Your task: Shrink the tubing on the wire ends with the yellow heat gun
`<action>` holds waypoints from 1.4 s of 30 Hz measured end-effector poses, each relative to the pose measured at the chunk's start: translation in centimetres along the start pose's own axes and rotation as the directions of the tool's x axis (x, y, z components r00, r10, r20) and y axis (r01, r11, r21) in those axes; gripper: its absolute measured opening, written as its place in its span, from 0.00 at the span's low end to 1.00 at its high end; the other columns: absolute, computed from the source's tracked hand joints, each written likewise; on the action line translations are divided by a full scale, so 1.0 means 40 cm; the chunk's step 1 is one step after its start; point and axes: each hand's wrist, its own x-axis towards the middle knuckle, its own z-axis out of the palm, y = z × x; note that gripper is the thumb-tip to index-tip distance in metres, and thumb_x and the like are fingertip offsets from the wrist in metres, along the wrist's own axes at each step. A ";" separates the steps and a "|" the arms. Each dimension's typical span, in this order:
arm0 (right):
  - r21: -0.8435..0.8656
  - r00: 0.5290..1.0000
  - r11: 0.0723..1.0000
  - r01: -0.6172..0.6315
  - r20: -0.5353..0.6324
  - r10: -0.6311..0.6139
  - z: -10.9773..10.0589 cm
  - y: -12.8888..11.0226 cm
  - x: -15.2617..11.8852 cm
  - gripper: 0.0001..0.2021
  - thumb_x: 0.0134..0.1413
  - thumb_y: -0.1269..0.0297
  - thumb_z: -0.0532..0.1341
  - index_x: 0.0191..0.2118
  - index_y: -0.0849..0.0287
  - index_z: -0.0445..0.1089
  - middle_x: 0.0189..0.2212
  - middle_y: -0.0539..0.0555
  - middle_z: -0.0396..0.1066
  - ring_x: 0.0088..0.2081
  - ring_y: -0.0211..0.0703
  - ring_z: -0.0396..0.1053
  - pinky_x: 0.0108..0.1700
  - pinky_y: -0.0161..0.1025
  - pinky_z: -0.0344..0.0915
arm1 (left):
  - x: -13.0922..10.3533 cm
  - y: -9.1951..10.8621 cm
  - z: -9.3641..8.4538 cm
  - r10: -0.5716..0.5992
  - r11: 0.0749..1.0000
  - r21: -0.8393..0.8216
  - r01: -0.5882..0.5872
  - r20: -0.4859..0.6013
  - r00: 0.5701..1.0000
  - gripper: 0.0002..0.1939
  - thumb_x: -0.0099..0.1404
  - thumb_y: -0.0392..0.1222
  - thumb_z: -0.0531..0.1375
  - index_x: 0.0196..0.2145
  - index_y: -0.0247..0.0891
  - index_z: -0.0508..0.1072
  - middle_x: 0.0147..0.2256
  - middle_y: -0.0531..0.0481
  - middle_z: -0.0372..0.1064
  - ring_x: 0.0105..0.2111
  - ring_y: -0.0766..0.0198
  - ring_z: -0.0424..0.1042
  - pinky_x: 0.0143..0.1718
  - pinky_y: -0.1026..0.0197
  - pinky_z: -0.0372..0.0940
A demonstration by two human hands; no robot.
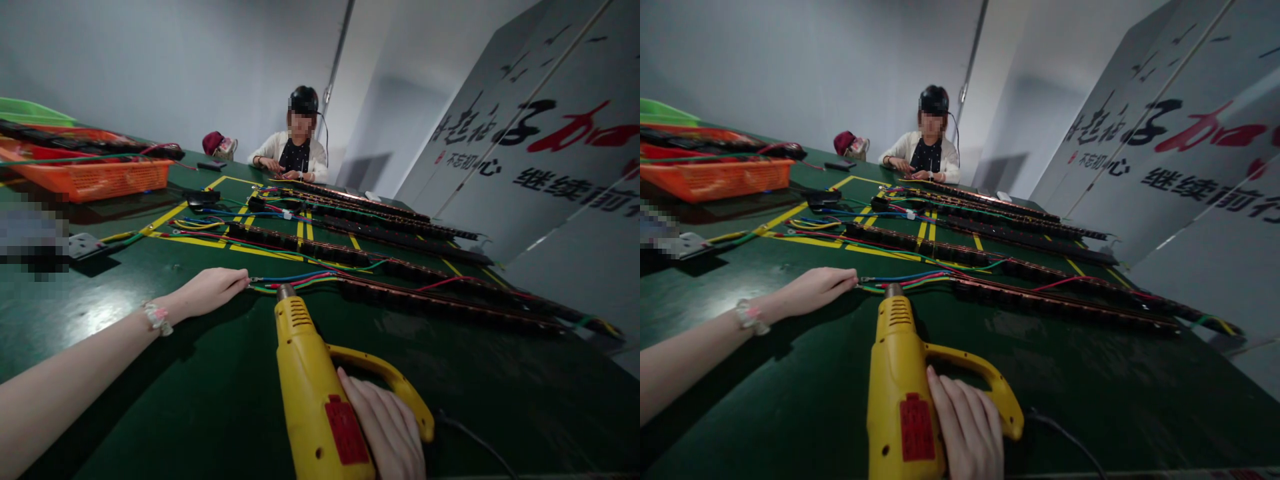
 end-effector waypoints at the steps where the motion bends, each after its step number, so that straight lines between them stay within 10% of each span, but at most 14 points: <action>1: -0.020 0.999 1.000 0.024 0.021 -0.024 -0.010 0.010 -0.002 0.27 0.64 0.50 0.41 0.63 0.56 0.55 0.48 0.53 0.71 0.47 0.44 0.69 0.47 0.40 0.58 | 0.000 0.000 0.000 0.003 1.000 -0.004 -0.003 -0.001 1.000 0.18 0.69 0.51 0.41 0.30 0.42 0.63 0.28 0.51 0.69 0.30 0.61 0.69 0.31 0.62 0.57; 12: -0.082 0.994 0.996 -0.035 -0.111 0.026 -0.014 0.028 -0.008 0.49 0.46 0.26 0.45 0.61 0.65 0.55 0.50 0.61 0.68 0.47 0.52 0.67 0.49 0.46 0.56 | -0.004 0.002 -0.004 0.016 1.000 -0.017 -0.016 -0.002 1.000 0.18 0.70 0.50 0.42 0.30 0.41 0.63 0.28 0.51 0.69 0.30 0.61 0.69 0.32 0.62 0.57; 42: -0.204 0.951 0.961 -0.188 -0.281 0.127 0.014 -0.029 0.005 0.48 0.45 0.27 0.47 0.58 0.65 0.60 0.44 0.63 0.71 0.42 0.56 0.68 0.44 0.50 0.58 | 0.002 -0.012 0.003 0.015 0.999 -0.050 -0.014 0.005 1.000 0.18 0.69 0.51 0.43 0.29 0.42 0.63 0.26 0.52 0.68 0.28 0.62 0.68 0.30 0.63 0.56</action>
